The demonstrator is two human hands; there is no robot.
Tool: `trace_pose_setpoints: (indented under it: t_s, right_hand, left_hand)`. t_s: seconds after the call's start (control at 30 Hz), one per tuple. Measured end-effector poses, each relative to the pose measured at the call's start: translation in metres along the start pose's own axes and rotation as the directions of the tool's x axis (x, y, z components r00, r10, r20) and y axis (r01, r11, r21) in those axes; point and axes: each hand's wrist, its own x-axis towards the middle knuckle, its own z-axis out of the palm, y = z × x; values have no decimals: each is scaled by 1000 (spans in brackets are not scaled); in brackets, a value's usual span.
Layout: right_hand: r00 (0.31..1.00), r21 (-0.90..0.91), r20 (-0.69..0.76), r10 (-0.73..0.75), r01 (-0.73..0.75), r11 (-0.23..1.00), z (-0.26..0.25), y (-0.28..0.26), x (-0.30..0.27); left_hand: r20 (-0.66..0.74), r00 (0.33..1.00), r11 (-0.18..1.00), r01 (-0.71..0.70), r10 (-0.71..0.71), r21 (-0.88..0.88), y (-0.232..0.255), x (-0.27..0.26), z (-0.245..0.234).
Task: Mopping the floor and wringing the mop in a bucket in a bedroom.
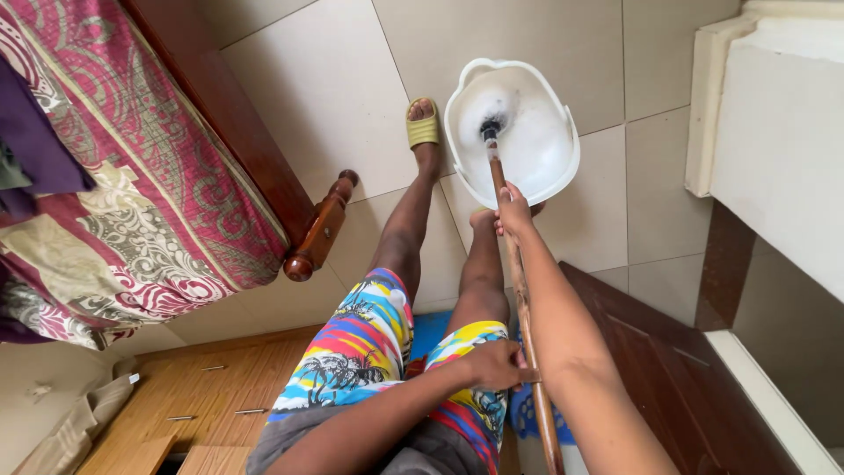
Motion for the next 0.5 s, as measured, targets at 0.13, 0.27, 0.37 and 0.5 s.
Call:
trace_pose_setpoints:
  t_s: [0.13, 0.27, 0.37, 0.5]
  right_hand:
    - [976, 276, 149, 158, -194, 941, -4, 12, -13]
    - [954, 404, 229, 196, -276, 872, -11, 48, 31]
    - [952, 475, 225, 209, -294, 829, -8, 52, 31]
    - [914, 616, 390, 115, -351, 705, -16, 25, -75]
  left_hand:
    - [-177, 973, 872, -42, 146, 488, 25, -18, -33]
    - [-519, 821, 901, 13, 238, 434, 13, 29, -90]
    - [-560, 802, 978, -157, 209, 140, 20, 51, -127]
    - [-611, 778, 979, -200, 146, -21, 20, 84, -156]
